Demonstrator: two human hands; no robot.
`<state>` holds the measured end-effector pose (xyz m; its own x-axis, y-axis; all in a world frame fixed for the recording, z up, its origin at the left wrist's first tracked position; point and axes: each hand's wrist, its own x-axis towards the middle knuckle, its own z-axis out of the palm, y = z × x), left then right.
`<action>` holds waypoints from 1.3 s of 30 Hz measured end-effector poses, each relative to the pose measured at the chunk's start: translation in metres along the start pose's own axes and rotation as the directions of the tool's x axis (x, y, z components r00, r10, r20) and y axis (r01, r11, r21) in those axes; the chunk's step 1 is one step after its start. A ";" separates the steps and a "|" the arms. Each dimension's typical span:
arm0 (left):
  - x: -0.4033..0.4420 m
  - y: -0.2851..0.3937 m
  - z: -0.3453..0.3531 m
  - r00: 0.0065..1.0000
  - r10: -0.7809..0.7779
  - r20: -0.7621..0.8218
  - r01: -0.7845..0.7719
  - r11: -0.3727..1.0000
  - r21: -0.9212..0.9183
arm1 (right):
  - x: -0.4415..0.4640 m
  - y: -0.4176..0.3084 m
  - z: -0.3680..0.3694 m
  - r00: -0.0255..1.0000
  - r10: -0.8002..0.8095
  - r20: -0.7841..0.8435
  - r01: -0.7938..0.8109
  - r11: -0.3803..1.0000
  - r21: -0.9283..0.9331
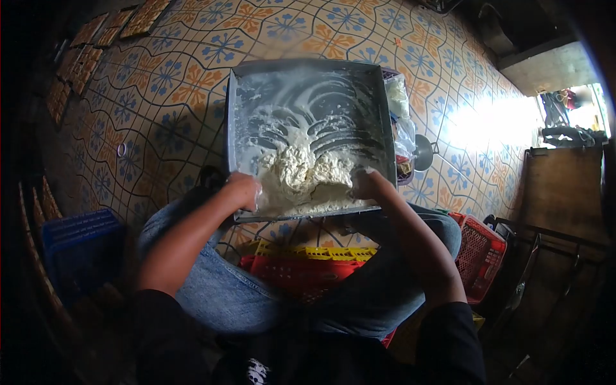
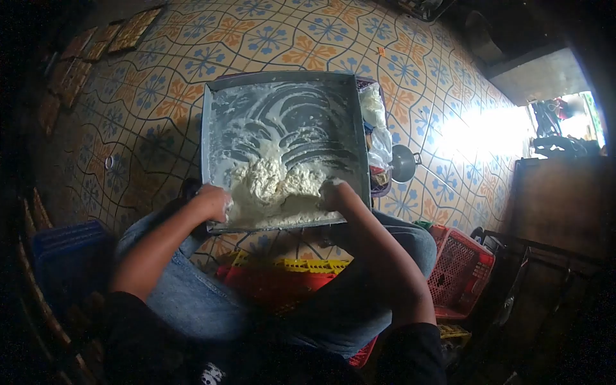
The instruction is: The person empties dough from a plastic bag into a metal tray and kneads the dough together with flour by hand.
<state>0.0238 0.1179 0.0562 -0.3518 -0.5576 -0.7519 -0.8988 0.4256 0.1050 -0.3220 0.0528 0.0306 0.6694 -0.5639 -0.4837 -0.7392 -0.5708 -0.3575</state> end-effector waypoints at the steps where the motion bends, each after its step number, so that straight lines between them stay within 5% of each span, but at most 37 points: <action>1: -0.002 0.007 -0.005 0.998 -0.008 0.070 0.010 0.999 -0.032 | -0.003 -0.002 0.009 1.000 0.005 0.018 -0.006 0.999 0.038; 4: 0.007 0.013 0.011 0.983 0.053 0.174 -0.002 0.959 -0.283 | 0.001 -0.025 0.036 0.992 0.114 -0.048 -0.111 0.992 0.063; 5: 0.008 0.015 0.006 0.973 0.096 0.209 -0.025 0.948 -0.317 | 0.005 -0.026 0.053 0.991 0.124 -0.049 -0.099 0.930 0.353; 8: 0.016 0.016 0.006 0.977 0.158 0.142 -0.029 0.762 -0.647 | 0.015 -0.030 0.092 0.989 0.146 0.014 -0.059 0.309 0.949; 10: 0.019 0.020 0.007 0.984 0.136 0.118 0.000 0.657 -0.754 | 0.007 -0.066 0.054 0.990 0.084 0.111 -0.083 -0.278 0.957; 14: 0.006 0.029 -0.006 0.994 0.080 0.078 0.037 0.423 -0.905 | -0.003 -0.094 -0.010 0.956 0.112 0.270 -0.251 -0.159 0.955; 15: 0.003 0.029 -0.011 0.995 0.051 0.085 0.051 0.478 -0.877 | -0.005 -0.097 -0.028 0.960 0.115 0.255 -0.246 -0.083 0.966; 16: 0.001 0.029 -0.018 0.996 0.019 0.086 0.063 0.533 -0.844 | 0.003 -0.086 -0.026 0.995 0.099 0.010 -0.040 0.307 0.951; 18: 0.001 0.020 -0.029 0.999 -0.041 -0.019 0.013 0.663 -0.749 | 0.022 -0.060 -0.024 0.903 -0.184 -0.389 0.341 0.857 0.386; 20: 0.000 0.012 -0.030 0.976 -0.059 -0.210 -0.083 0.789 -0.609 | 0.023 -0.052 -0.034 0.864 -0.021 -0.503 0.156 0.961 0.228; 21: -0.018 0.015 -0.062 0.990 -0.058 -0.129 -0.056 0.678 -0.733 | 0.022 -0.049 -0.041 0.856 0.032 -0.515 0.034 0.992 0.119; 22: -0.017 0.015 -0.065 0.965 -0.112 -0.236 -0.093 0.695 -0.713 | 0.021 -0.046 -0.046 0.845 0.086 -0.528 -0.094 0.996 0.013; 23: -0.017 0.015 -0.065 0.927 -0.162 -0.338 -0.128 0.711 -0.691 | 0.024 -0.041 -0.046 0.911 0.203 -0.360 -0.220 0.975 -0.006; 25: -0.010 0.012 -0.051 0.796 -0.233 -0.559 -0.170 0.800 -0.575 | 0.044 -0.012 0.003 0.856 0.160 -0.492 -0.036 0.967 0.252; 27: 0.001 0.011 -0.043 0.897 -0.241 -0.371 -0.095 0.714 -0.694 | 0.059 -0.006 0.037 0.841 0.084 -0.535 0.141 0.920 0.365; 28: 0.005 0.010 -0.038 0.934 -0.235 -0.268 -0.046 0.667 -0.744 | 0.060 -0.022 0.046 0.791 0.164 -0.589 0.030 0.952 0.305; 30: 0.014 0.012 -0.027 0.953 -0.256 -0.163 0.011 0.565 -0.825 | 0.034 -0.078 0.014 0.855 0.196 -0.481 -0.028 0.942 0.333; 32: 0.024 0.018 -0.016 0.966 -0.253 -0.054 0.070 0.458 -0.886 | 0.041 -0.095 0.032 0.860 0.095 -0.500 0.004 0.981 0.193; 34: 0.034 0.019 -0.006 0.986 -0.166 0.012 0.070 0.350 -0.934 | 0.051 -0.102 0.050 0.803 0.082 -0.590 0.130 0.942 0.308; 36: 0.040 0.021 0.004 0.994 -0.110 0.013 0.045 0.293 -0.955 | 0.068 -0.097 0.075 0.896 0.191 -0.401 -0.001 0.903 0.429; 39: 0.037 0.022 0.011 0.998 -0.058 -0.035 -0.016 0.298 -0.954 | 0.074 -0.082 0.075 0.926 0.217 -0.308 0.040 0.756 0.654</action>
<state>-0.0066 0.1143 0.0233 -0.3078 -0.6058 -0.7337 -0.5119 -0.5446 0.6644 -0.2173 0.1024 -0.0357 0.4824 -0.8300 -0.2800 -0.5805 -0.0636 -0.8118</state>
